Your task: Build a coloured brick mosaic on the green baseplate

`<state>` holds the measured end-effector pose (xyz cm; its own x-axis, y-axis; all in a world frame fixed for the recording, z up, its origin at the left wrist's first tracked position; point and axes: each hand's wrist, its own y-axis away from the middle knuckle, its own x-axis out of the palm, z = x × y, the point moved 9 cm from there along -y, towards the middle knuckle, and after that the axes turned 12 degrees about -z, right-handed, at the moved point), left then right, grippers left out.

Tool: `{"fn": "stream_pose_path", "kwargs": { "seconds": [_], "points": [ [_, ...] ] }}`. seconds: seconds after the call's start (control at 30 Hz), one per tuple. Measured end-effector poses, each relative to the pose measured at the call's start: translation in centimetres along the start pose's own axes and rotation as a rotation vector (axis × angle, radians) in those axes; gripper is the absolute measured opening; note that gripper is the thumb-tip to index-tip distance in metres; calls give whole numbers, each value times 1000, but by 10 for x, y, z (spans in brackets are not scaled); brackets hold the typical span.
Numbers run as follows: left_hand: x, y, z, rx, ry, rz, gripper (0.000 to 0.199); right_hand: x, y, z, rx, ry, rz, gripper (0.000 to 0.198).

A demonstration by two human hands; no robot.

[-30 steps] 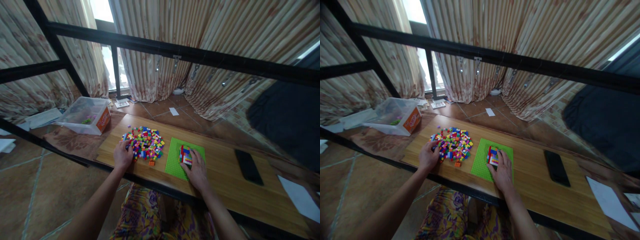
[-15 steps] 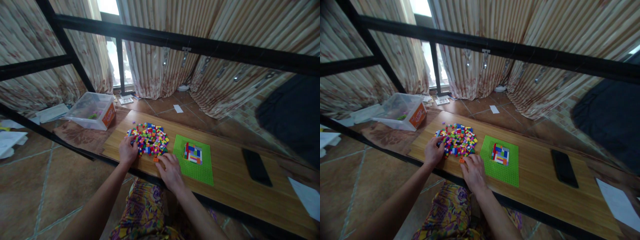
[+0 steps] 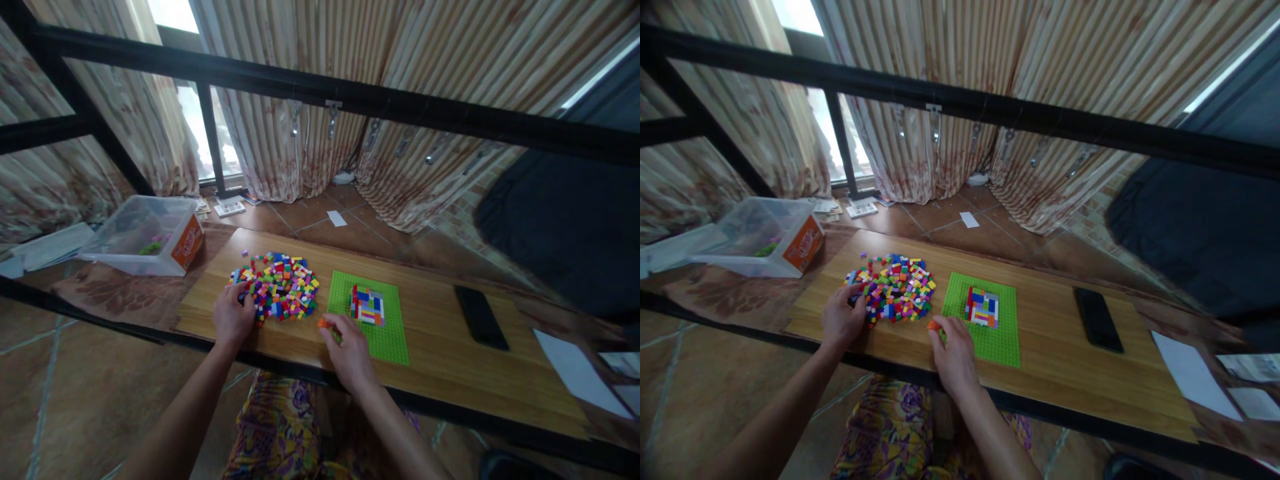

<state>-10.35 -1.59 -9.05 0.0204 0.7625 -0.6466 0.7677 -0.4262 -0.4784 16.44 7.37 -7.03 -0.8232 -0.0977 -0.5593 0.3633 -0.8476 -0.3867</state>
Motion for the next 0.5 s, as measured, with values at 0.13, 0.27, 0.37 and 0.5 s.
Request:
{"fn": "stream_pose_path", "kwargs": {
  "seconds": [0.13,0.27,0.37,0.5],
  "points": [
    [0,-1,0,7,6,-3,27,-53,-18,-43,136,27,-182,30],
    [-1,-2,-1,9,-5,-11,27,-89,-31,-74,198,142,-305,37],
    [-2,-2,-2,9,-10,-10,26,-95,-36,-84,208,234,-315,39],
    [-3,-3,-4,9,-9,-16,26,-89,-42,-87,191,313,-309,38]
  ]
}}
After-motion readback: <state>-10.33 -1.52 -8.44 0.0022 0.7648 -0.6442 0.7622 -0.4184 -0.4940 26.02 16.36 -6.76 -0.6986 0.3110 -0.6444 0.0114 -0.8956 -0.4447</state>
